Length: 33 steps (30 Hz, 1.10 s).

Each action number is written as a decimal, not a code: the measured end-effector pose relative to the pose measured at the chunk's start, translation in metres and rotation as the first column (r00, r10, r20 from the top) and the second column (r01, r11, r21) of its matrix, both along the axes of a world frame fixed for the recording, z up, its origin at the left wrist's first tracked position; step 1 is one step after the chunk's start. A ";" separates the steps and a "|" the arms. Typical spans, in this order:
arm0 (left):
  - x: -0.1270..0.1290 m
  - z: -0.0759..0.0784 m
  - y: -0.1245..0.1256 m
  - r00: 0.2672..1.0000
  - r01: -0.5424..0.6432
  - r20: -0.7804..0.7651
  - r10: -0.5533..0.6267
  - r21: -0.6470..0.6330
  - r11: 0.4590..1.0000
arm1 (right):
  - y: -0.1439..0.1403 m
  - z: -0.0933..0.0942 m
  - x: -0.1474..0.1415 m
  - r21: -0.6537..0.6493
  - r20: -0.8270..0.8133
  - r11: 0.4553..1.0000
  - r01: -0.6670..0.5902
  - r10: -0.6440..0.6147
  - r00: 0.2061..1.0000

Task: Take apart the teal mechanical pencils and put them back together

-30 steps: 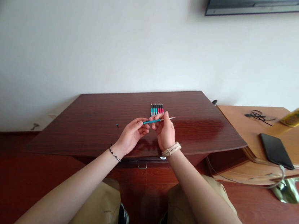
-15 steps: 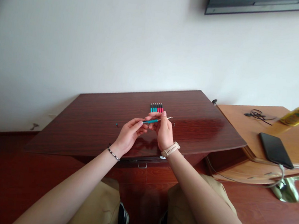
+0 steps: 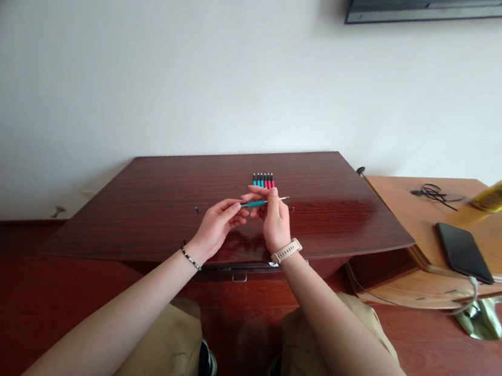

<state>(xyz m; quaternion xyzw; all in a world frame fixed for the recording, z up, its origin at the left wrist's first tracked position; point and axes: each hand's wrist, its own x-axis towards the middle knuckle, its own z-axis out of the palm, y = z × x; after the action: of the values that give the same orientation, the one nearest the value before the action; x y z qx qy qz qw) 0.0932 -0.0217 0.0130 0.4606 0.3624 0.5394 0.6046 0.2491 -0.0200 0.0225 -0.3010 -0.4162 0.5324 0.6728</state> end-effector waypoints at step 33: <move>-0.002 -0.001 -0.003 0.954 0.205 0.234 -0.184 -0.067 0.976 | 0.009 0.006 0.006 -0.112 -0.474 0.966 -0.231 0.153 0.867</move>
<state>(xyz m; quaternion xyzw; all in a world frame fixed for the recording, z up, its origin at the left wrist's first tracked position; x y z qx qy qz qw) 0.0912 -0.0247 0.0119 0.4017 0.2677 0.5093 0.7124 0.2555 -0.0113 0.0287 -0.1777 -0.2269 0.6856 0.6685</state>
